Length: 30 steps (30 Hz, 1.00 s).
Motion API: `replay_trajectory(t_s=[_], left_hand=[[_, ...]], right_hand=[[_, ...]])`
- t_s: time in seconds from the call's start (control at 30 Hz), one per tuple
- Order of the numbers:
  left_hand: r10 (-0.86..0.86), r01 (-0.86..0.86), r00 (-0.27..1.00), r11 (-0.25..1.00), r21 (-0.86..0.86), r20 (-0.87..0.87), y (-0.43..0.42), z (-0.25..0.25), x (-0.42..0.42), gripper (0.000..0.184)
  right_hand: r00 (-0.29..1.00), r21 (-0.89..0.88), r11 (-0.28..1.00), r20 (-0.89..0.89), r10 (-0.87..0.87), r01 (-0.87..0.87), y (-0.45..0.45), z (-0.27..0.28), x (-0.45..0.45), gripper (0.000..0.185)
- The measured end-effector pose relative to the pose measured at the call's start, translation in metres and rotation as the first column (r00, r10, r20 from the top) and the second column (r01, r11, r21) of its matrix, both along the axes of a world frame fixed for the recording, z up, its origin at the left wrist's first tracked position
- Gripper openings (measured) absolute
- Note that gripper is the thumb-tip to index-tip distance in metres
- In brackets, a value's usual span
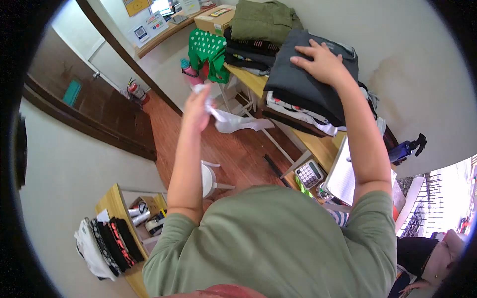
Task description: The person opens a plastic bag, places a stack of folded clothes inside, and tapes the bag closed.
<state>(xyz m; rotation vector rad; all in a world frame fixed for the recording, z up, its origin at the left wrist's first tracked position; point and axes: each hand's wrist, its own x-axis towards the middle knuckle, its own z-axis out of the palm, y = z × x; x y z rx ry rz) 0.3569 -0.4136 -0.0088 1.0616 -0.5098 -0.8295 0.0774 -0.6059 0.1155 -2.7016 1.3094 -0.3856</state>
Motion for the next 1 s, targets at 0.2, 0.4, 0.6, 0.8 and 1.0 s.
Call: replay_trajectory(t_s=[0.2,0.4,0.6,0.8,1.0], left_hand=[[0.246,-0.373,0.587,0.928,-0.013,0.771,0.111,0.041,-0.060,0.016],[0.391,-0.369,0.483,0.902,-0.222,0.784,0.200,0.093,-0.161,0.015],[0.551,-0.688,0.684,0.705,0.173,0.478,0.355,0.048,-0.216,0.012],[0.801,-0.904,0.427,0.381,0.192,0.420,0.459,0.011,-0.316,0.012],[0.865,-0.952,0.257,0.150,0.266,0.432,0.507,-0.019,-0.397,0.016]], right_hand=[[0.931,-0.278,0.914,0.126,0.341,-0.297,0.063,0.054,0.008,0.054],[0.264,0.330,0.082,0.557,0.787,-0.941,0.222,0.003,0.060,0.060],[0.268,0.538,-0.177,0.646,0.715,-0.824,0.300,-0.040,0.098,0.013],[-0.117,0.158,-0.238,0.544,0.831,-0.958,0.419,-0.071,0.064,0.014],[-0.257,0.145,-0.491,0.708,0.658,-0.859,0.533,-0.099,-0.030,0.026]])
